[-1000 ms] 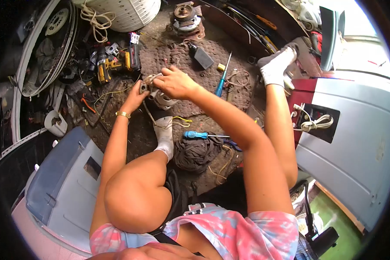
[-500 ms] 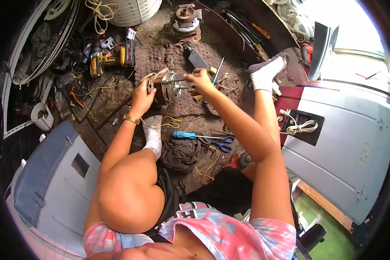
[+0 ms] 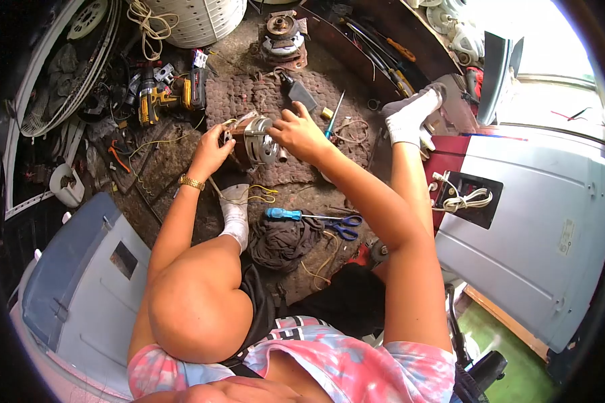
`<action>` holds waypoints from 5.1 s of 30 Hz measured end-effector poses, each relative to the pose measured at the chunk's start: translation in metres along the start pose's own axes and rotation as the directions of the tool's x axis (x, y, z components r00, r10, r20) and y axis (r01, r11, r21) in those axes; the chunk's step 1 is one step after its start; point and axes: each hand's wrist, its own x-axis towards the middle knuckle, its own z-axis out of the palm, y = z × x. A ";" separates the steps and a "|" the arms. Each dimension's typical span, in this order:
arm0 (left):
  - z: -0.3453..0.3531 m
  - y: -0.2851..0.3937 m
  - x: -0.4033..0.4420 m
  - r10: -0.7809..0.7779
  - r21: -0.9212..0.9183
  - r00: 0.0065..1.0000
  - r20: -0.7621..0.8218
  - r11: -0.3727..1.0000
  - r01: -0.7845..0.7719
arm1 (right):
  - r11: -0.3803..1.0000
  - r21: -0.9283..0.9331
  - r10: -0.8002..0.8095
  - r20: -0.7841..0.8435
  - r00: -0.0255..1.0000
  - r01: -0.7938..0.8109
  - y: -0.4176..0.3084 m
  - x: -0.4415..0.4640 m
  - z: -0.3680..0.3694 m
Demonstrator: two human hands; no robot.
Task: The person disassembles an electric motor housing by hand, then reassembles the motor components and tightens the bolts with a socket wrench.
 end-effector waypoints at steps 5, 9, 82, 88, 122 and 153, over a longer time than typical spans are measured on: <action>0.003 0.002 -0.001 0.024 -0.021 0.998 -0.064 0.999 -0.025 | 0.986 -0.157 -0.103 -0.262 0.960 0.063 0.000 0.006 -0.007; 0.002 0.004 -0.001 -0.034 -0.021 0.997 -0.067 0.999 0.032 | 0.990 -0.102 0.077 -0.157 0.985 -0.094 0.002 0.003 0.000; 0.014 -0.068 -0.018 -0.418 -0.643 0.908 0.025 0.689 0.335 | 0.181 0.974 0.882 -0.101 0.460 -0.133 -0.058 0.031 0.050; 0.016 -0.050 -0.030 -0.342 -0.724 0.939 0.045 0.636 0.266 | 0.259 0.966 0.767 -0.195 0.612 -0.017 -0.077 0.049 0.043; 0.004 -0.045 -0.030 0.227 -0.035 0.966 -0.124 0.972 -0.233 | -0.206 0.959 0.913 0.115 0.392 0.197 -0.076 0.008 0.090; -0.029 -0.009 -0.030 0.121 0.127 0.956 -0.268 0.988 -0.090 | -0.159 0.970 0.904 0.069 0.422 0.182 -0.042 -0.003 0.100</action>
